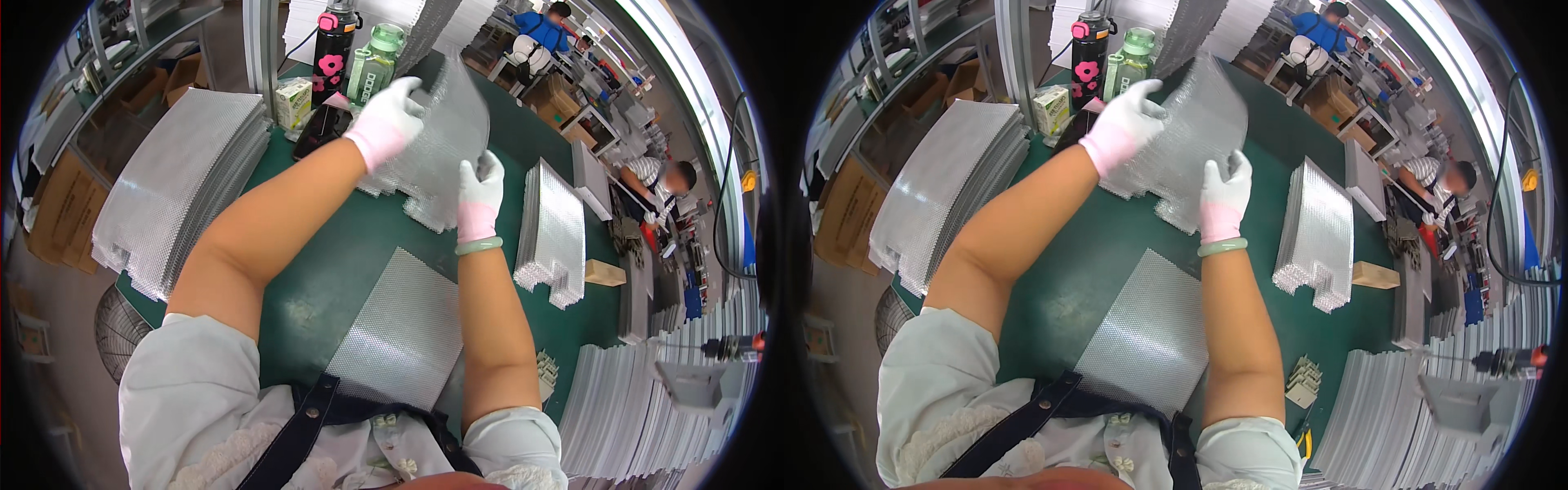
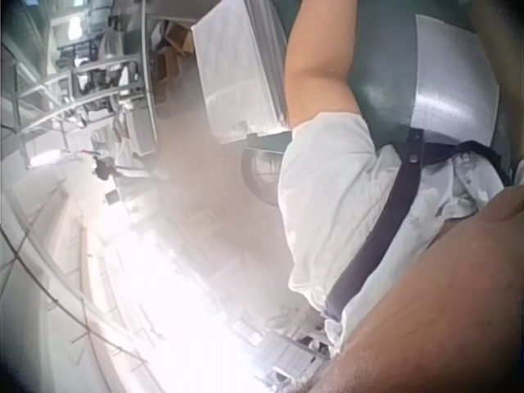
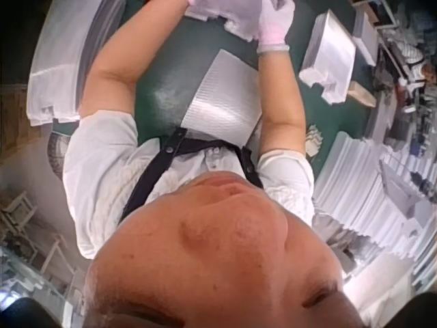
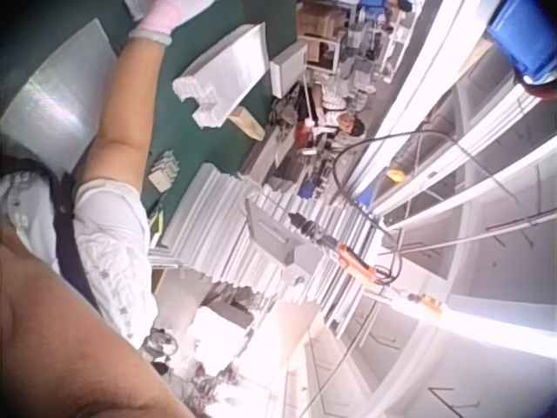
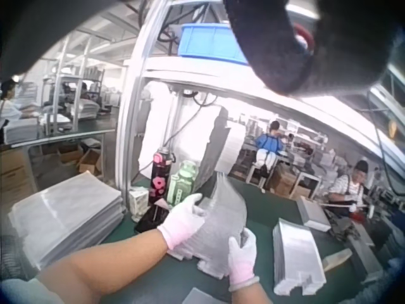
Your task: The person assembles air filters by placing mesh sheets into metal frames. They use a handheld tool to secure the mesh to the frame edges and then inspect the finished unit. The process is repeated for multiple filter units.
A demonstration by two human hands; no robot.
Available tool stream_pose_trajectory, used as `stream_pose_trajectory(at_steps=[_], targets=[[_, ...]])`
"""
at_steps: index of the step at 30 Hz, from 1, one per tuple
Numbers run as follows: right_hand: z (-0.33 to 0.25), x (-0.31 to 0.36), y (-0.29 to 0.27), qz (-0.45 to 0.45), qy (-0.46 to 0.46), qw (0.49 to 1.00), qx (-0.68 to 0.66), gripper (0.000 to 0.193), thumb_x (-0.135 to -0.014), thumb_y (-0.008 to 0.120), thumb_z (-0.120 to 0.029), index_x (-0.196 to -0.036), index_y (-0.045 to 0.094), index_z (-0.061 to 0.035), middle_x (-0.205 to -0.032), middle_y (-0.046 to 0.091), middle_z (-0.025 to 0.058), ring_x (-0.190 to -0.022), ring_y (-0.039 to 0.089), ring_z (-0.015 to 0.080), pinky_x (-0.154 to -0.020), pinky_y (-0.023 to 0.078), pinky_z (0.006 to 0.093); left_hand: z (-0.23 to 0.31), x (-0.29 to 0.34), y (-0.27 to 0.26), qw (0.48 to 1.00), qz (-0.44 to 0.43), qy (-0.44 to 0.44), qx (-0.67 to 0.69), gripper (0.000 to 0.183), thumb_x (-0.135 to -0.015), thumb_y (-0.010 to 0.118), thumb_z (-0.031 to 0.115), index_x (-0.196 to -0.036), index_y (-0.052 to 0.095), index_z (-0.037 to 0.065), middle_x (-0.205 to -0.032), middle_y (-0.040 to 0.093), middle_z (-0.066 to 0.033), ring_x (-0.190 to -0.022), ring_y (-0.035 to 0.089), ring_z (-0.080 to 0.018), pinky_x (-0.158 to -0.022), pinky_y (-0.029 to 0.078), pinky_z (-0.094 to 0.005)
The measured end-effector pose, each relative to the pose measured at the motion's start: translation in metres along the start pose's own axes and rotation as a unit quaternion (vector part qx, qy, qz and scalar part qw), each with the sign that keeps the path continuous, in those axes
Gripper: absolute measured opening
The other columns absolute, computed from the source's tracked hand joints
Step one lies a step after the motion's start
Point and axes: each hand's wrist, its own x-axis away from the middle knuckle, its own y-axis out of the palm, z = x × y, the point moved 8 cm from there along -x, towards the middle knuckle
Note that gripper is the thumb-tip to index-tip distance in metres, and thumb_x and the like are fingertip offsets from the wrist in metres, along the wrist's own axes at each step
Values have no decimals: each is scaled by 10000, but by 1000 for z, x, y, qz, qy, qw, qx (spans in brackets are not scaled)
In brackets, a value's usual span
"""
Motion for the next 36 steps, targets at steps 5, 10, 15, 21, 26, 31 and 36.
stream_pose_trajectory(at_steps=[5,10,15,21,26,31,36], targets=[[36,14,16,-199,158,953,162,575,-946,595,-358,-1301,561,93,-1329,582,262,-1269,549,321,-1073,409,342,-53,-16,7,982,-134,-64,-114,434,-882,585,33,-1309,571,-41,-1139,678,-133,-1017,636,-178,-880,505,-298],[4,20,28,-188,16,900,394,740,-875,640,-524,-1326,554,56,-1428,482,252,-1359,423,375,-1157,278,464,-62,-10,12,936,-182,-181,241,374,-937,535,92,-1289,604,-14,-1199,663,-101,-1154,578,-164,-1000,431,-268],[-32,30,51,-203,-110,905,357,1057,-716,757,-603,-1460,360,35,-1457,437,252,-1401,363,360,-1153,271,495,-40,-4,19,967,-252,23,15,470,-962,552,154,-1410,514,22,-1358,590,-122,-1255,526,-177,-1106,374,-296],[-46,36,58,-131,-203,906,348,743,-849,687,-421,-1412,454,5,-1327,554,252,-1257,521,378,-1085,387,447,-48,-4,31,888,-226,274,-291,504,-994,443,320,-1453,443,112,-1412,531,-187,-1225,561,-373,-1045,437,-375],[-52,-8,-5,22,-102,958,268,314,-1008,471,-257,-981,657,-6,-969,683,231,-859,662,385,-700,521,472,-102,26,73,825,-382,61,-411,526,-1024,349,349,-1520,358,175,-1570,359,-73,-1404,371,-343,-1179,199,-543],[-65,-76,-149,142,-30,989,-37,355,-1041,408,-287,-927,589,-5,-858,596,121,-732,540,218,-664,493,365,-107,43,57,863,-248,-11,-441,629,-942,416,586,-1511,379,318,-1586,344,7,-1441,254,-444,-1153,101,-654],[-155,-42,-191,189,-198,952,135,355,-1009,508,-230,-1089,630,94,-990,700,210,-859,657,282,-782,512,382,-43,42,52,812,-213,28,-542,654,-914,479,600,-1462,470,245,-1509,430,-119,-1427,297,-409,-1156,138,-626]])
